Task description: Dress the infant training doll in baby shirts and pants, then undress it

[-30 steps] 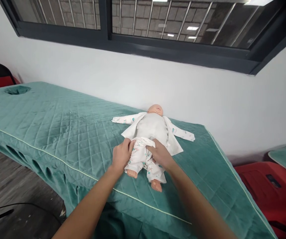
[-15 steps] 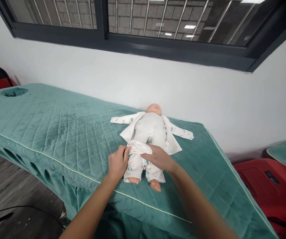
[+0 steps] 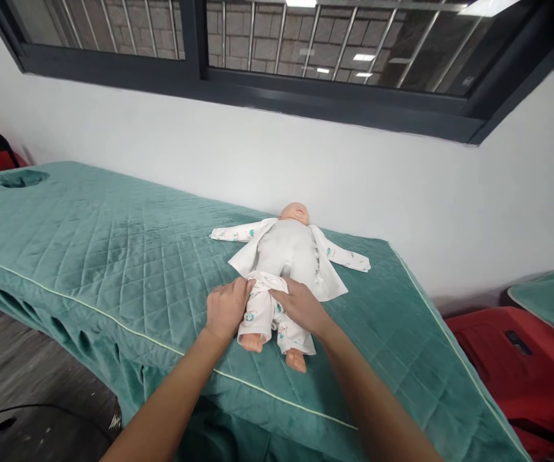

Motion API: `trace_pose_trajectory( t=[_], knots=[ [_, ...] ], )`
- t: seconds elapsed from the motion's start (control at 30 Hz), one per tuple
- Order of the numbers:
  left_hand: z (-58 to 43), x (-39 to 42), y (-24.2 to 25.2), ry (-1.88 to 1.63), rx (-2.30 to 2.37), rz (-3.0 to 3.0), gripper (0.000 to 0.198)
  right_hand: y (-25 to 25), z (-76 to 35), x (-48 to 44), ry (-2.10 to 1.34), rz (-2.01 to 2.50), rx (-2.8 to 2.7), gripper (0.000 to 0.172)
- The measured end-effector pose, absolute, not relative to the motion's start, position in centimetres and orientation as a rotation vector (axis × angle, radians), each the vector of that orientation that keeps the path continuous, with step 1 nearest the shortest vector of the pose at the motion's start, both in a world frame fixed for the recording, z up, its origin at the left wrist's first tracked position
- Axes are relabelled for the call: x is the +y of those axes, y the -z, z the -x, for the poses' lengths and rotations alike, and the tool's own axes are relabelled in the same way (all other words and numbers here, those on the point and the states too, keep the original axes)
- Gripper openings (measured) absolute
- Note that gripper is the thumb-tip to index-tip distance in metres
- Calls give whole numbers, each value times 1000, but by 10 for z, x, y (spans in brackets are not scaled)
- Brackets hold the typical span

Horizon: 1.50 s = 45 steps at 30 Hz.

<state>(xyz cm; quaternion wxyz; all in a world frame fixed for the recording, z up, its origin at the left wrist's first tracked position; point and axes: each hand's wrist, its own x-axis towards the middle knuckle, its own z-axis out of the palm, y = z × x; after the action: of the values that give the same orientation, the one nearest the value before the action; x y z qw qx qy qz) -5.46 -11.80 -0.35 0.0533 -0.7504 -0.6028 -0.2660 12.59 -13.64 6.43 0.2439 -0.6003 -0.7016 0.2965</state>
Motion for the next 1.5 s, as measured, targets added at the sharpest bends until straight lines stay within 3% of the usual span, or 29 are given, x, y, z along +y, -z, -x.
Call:
trace_pose_trajectory(
  t=[0.13, 0.33, 0.47, 0.57, 0.73, 0.8, 0.87, 1.03, 1.33, 1.5],
  knots=[
    [57, -132, 7, 935, -1851, 2346, 42, -72, -126, -146, -888, 1617, -1891, 30],
    [70, -121, -5, 1739, -1854, 2430, 26, -94, -155, -143, -1260, 1394, -1727, 42],
    [63, -94, -34, 2004, -1914, 2600, 22, -106, -173, -122, -1304, 1348, -1699, 36],
    [48, -73, -60, 1871, -1826, 3039, 23, -109, -178, -101, -1313, 1296, -1575, 32],
    [30, -44, -86, 1167, -1332, 3729, 27, -98, -180, -75, -1364, 1174, -1376, 32],
    [30, -34, -86, 1025, -1342, 3835, 31, -91, -183, -71, -1402, 1168, -1347, 32],
    [35, -26, -79, 1155, -1540, 3804, 33, -85, -190, -71, -1445, 1174, -1300, 32],
    [50, -12, -41, 1856, -2016, 3481, 36, -71, -221, -73, -1512, 1178, -1129, 33],
    [47, -11, -24, 1790, -2052, 3422, 38, -55, -242, -71, -1369, 1146, -1081, 43],
    [54, -18, -25, 1838, -1956, 3484, 37, -58, -254, -82, -1396, 1124, -1329, 36]
  ],
)
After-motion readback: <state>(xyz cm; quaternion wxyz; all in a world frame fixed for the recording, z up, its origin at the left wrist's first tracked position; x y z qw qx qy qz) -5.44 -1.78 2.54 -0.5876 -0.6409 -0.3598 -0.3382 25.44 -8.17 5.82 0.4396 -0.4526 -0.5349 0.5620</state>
